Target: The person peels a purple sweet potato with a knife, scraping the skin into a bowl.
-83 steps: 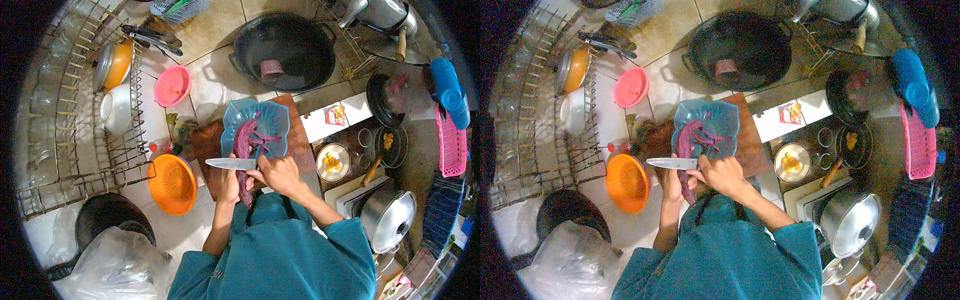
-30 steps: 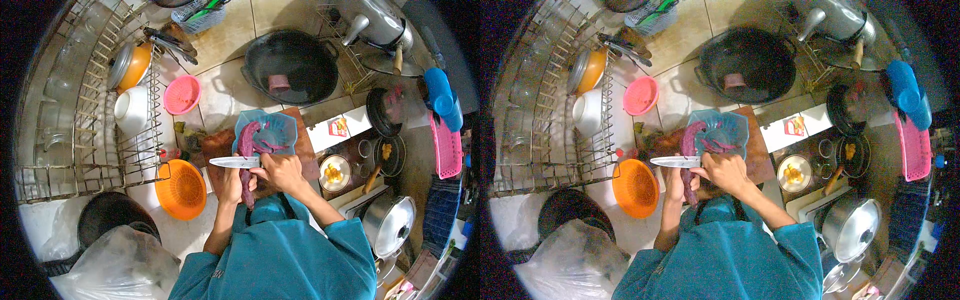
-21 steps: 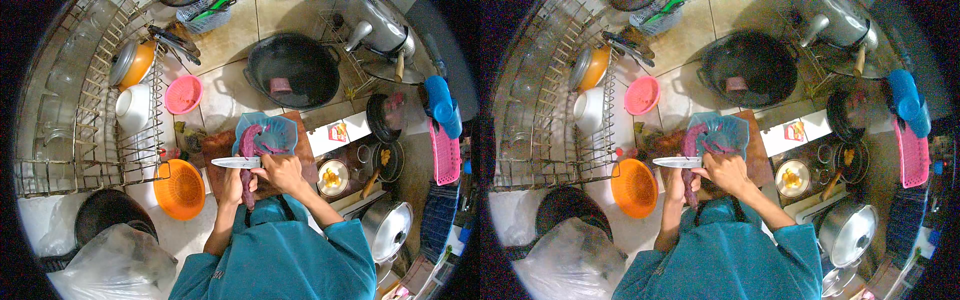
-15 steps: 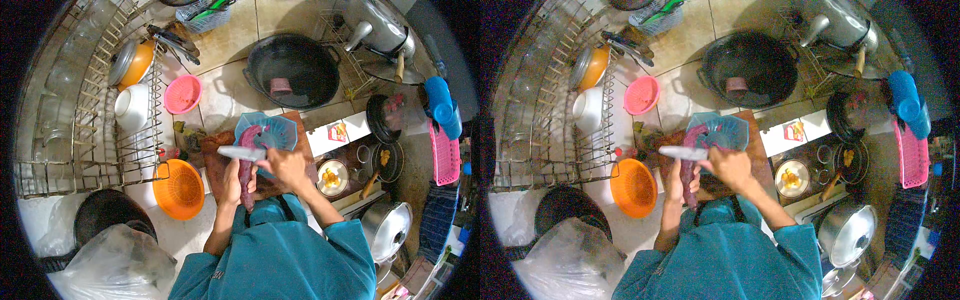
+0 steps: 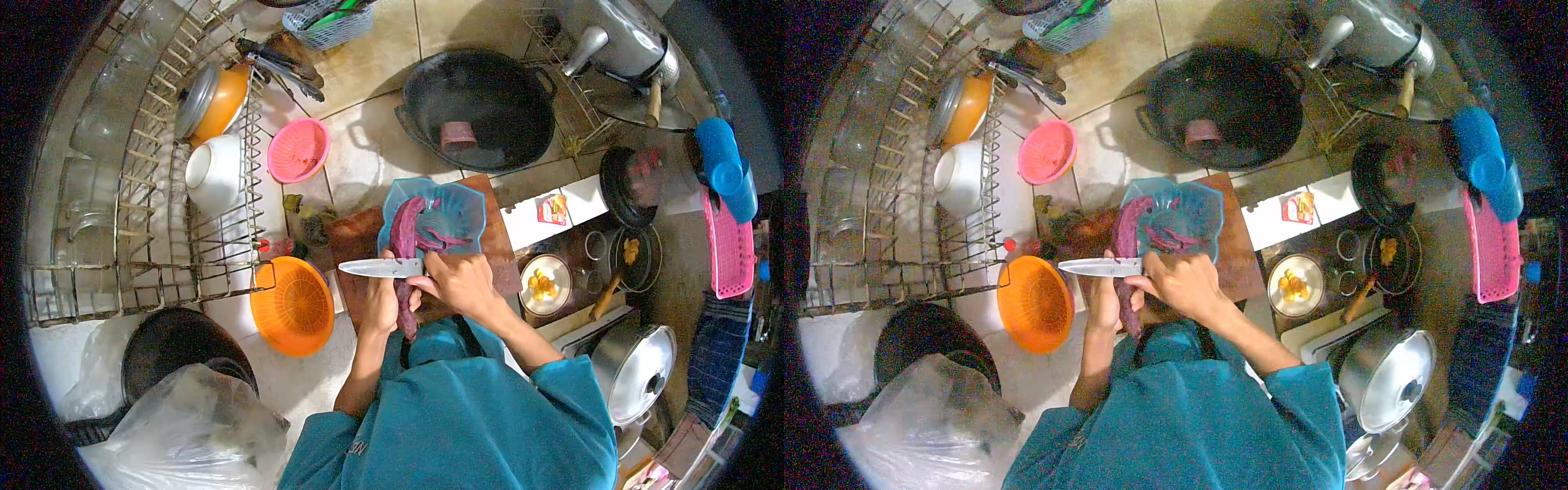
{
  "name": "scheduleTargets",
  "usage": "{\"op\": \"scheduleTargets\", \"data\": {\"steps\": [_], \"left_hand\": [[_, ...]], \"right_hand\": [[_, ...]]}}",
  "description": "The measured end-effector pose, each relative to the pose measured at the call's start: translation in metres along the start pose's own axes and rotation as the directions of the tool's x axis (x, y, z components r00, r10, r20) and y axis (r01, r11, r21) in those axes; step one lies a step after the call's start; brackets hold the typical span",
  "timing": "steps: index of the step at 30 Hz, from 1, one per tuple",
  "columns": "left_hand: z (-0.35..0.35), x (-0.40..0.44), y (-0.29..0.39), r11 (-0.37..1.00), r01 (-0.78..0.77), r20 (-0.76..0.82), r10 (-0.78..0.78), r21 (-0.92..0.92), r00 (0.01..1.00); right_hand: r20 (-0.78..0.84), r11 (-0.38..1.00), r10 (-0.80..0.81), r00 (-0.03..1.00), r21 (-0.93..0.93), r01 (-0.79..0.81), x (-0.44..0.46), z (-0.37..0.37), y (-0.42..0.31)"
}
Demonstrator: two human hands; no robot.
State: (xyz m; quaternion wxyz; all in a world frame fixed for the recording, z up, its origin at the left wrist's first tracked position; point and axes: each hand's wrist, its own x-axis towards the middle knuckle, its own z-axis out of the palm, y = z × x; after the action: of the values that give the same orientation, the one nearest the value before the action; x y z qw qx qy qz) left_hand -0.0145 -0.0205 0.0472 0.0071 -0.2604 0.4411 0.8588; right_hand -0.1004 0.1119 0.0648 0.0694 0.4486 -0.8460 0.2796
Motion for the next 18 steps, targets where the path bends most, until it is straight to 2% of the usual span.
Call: {"op": "scheduleTargets", "data": {"steps": [4,10,14,18], "left_hand": [[0.001,0.001,-0.006,0.998,-0.052,-0.059,0.055,0.045,0.997],[0.002,0.000,-0.004,0.999,0.006,-0.063,-0.002,0.054,0.998],[0.005,0.001,-0.006,0.999,0.025,-0.112,-0.021,0.031,0.993],[-0.005,0.002,-0.007,0.997,0.073,0.040,-0.073,-0.011,0.997]], "right_hand": [[-0.029,1.000,0.019,0.999,0.026,-0.018,-0.001,0.002,0.000],[-0.001,1.000,0.029,1.000,-0.004,-0.029,-0.005,0.008,0.003],[-0.043,1.000,0.028,0.999,-0.002,-0.028,-0.008,0.014,0.006],[-0.042,0.998,0.051,0.998,-0.036,-0.052,-0.008,0.014,0.013]]}}
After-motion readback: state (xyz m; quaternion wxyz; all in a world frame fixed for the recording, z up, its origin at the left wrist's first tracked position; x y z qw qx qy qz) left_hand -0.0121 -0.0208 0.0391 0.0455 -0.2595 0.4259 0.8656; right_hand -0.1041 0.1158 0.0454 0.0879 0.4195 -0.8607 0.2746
